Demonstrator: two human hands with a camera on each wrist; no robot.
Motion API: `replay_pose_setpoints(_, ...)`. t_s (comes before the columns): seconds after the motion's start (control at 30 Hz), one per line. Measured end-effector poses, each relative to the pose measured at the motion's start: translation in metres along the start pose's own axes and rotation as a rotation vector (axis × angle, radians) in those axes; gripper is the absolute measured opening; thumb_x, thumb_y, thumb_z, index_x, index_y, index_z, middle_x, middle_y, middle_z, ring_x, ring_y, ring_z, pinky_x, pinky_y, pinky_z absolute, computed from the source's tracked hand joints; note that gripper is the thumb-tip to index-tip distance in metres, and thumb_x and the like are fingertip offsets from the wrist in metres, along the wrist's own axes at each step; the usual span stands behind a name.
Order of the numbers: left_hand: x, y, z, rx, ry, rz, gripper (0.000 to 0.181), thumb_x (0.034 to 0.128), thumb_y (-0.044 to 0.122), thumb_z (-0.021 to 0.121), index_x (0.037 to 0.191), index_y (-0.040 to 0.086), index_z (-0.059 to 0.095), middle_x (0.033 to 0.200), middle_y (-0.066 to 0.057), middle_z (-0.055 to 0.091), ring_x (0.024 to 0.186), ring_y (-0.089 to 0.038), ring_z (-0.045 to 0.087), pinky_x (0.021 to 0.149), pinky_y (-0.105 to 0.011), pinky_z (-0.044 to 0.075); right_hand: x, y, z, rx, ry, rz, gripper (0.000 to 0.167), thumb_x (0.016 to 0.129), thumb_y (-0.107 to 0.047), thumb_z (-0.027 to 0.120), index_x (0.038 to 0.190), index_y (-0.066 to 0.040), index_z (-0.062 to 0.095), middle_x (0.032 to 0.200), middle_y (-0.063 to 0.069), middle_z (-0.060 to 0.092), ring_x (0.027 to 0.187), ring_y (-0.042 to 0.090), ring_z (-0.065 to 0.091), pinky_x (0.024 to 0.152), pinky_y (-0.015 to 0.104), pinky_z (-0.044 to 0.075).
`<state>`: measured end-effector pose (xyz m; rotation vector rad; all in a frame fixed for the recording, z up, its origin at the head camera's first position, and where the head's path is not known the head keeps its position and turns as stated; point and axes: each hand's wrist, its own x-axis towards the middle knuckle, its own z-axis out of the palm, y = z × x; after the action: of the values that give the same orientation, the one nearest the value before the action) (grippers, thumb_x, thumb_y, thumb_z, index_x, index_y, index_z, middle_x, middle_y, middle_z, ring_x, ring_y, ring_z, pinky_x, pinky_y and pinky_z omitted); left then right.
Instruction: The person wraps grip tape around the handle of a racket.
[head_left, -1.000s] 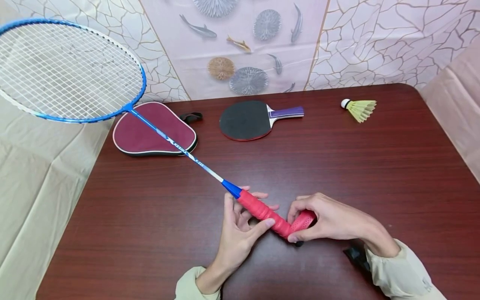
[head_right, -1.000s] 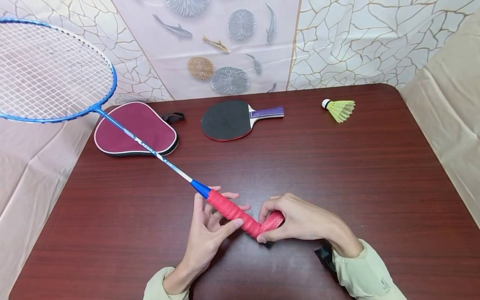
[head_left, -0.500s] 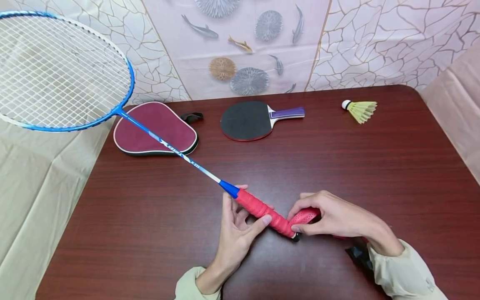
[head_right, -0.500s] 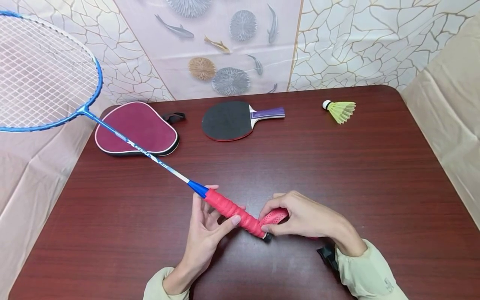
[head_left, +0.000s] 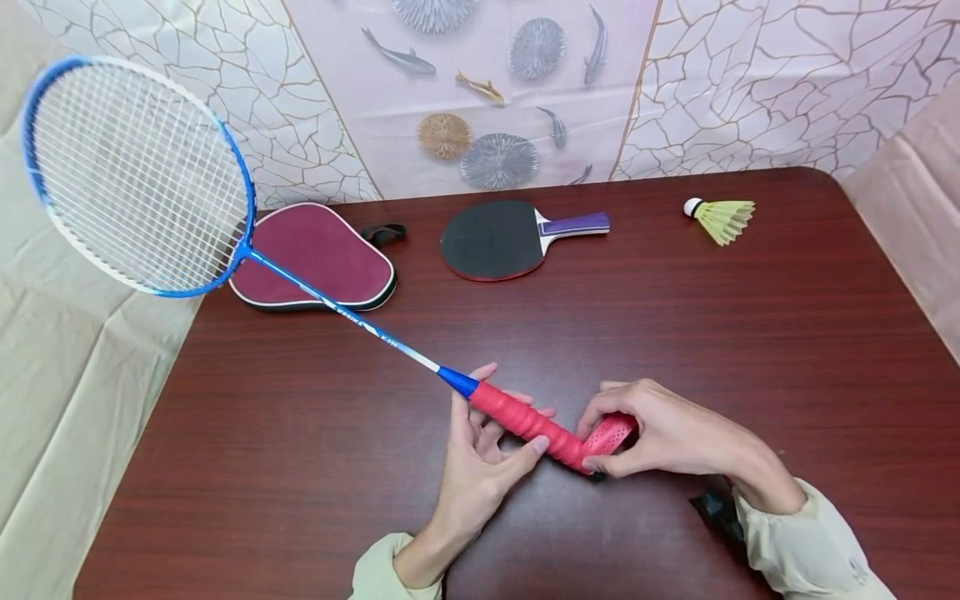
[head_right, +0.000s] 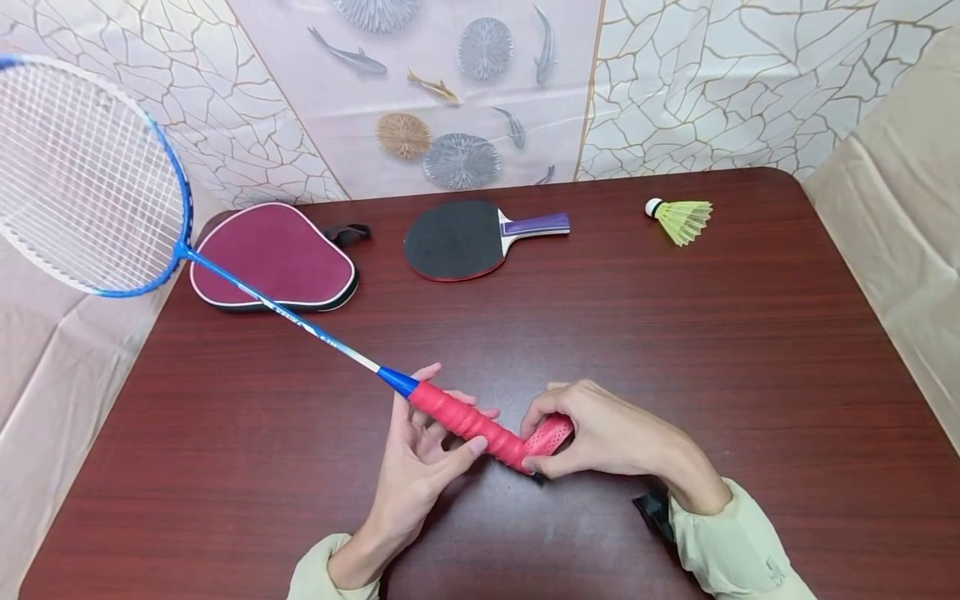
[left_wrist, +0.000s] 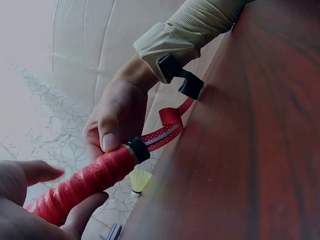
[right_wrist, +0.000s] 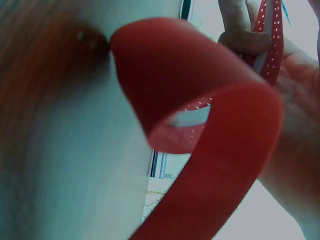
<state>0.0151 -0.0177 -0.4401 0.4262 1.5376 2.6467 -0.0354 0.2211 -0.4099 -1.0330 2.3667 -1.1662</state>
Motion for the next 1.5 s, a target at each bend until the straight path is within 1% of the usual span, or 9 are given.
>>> replay_pose_setpoints(0.13,0.000,-0.004,0.001,0.025,0.027,-0.020,0.079,0.0808,-0.016,0.070,0.141,0.003,0.022,0.115,-0.043,0.043,0.102,-0.050,0.061,0.088,-0.045,0.054,0.001,-0.003,0.002,-0.002,-0.003,0.040,0.023,0.077,-0.040,0.084,0.088,-0.036,0.065,0.084,-0.017,0.060,0.073,0.004,0.055,0.057,0.021,0.048)
replay_pose_setpoints(0.3,0.001,-0.006,0.000,0.047,0.029,0.018,0.071,0.0813,-0.018,0.069,0.134,0.000,0.024,0.108,-0.047,0.044,0.096,-0.049,0.063,0.086,-0.045,0.055,0.002,-0.004,0.002,0.003,-0.004,0.053,0.024,0.077,-0.042,0.084,0.088,-0.035,0.064,0.084,-0.016,0.060,0.073,0.005,0.055,0.057,0.021,0.048)
replay_pose_setpoints(0.53,0.001,-0.005,0.000,0.040,0.025,0.028,0.070,0.0818,-0.018,0.068,0.134,0.002,0.026,0.112,-0.049,0.039,0.099,-0.051,0.062,0.087,-0.046,0.054,0.000,0.000,-0.005,0.054,-0.030,-0.017,0.021,0.083,-0.028,0.081,0.098,-0.034,0.068,0.091,-0.015,0.062,0.075,0.006,0.057,0.060,0.023,0.050)
replay_pose_setpoints(0.73,0.001,-0.004,0.001,0.038,0.036,0.027,0.073,0.0808,-0.019,0.068,0.137,-0.001,0.024,0.111,-0.048,0.041,0.099,-0.052,0.062,0.087,-0.047,0.054,-0.002,0.002,-0.007,0.055,-0.038,-0.046,0.034,0.081,-0.008,0.077,0.102,-0.034,0.069,0.092,-0.015,0.061,0.075,0.009,0.057,0.059,0.025,0.050)
replay_pose_setpoints(0.93,0.002,-0.001,0.001,0.020,0.050,0.029,0.081,0.0792,-0.020,0.069,0.143,0.002,0.025,0.109,-0.041,0.049,0.098,-0.053,0.062,0.086,-0.046,0.055,0.000,0.001,-0.005,0.041,-0.021,-0.033,0.032,0.081,-0.013,0.078,0.102,-0.035,0.069,0.091,-0.015,0.061,0.075,0.006,0.056,0.060,0.023,0.049)
replay_pose_setpoints(1.13,0.003,0.001,-0.001,-0.004,0.035,0.025,0.084,0.0784,-0.019,0.071,0.146,0.001,0.025,0.107,-0.033,0.054,0.099,-0.054,0.061,0.089,-0.049,0.052,0.000,0.001,-0.004,0.065,-0.059,-0.041,0.034,0.083,-0.013,0.077,0.108,-0.035,0.070,0.092,-0.015,0.061,0.076,0.006,0.056,0.060,0.022,0.049)
replay_pose_setpoints(1.3,0.002,-0.001,-0.003,-0.039,0.055,-0.004,0.075,0.0788,-0.018,0.071,0.141,-0.002,0.031,0.108,-0.028,0.060,0.101,-0.061,0.055,0.088,-0.048,0.053,0.001,0.002,-0.002,0.111,-0.102,-0.074,0.032,0.084,-0.012,0.076,0.107,-0.034,0.071,0.089,-0.015,0.061,0.077,0.007,0.055,0.059,0.024,0.049)
replay_pose_setpoints(1.4,0.001,-0.002,-0.002,-0.045,0.071,-0.017,0.064,0.0807,-0.016,0.070,0.132,-0.002,0.035,0.114,-0.033,0.059,0.103,-0.062,0.054,0.086,-0.049,0.054,0.000,0.001,-0.001,0.116,-0.098,-0.050,0.030,0.084,-0.013,0.076,0.105,-0.034,0.070,0.091,-0.015,0.062,0.077,0.007,0.056,0.060,0.025,0.050)
replay_pose_setpoints(1.5,0.001,-0.001,-0.002,-0.048,0.040,-0.013,0.057,0.0837,-0.017,0.067,0.128,-0.002,0.035,0.126,-0.036,0.053,0.108,-0.061,0.052,0.088,-0.049,0.053,0.000,0.000,0.000,0.087,-0.083,-0.015,0.026,0.084,-0.019,0.078,0.102,-0.036,0.070,0.090,-0.015,0.061,0.075,0.007,0.057,0.060,0.024,0.050)
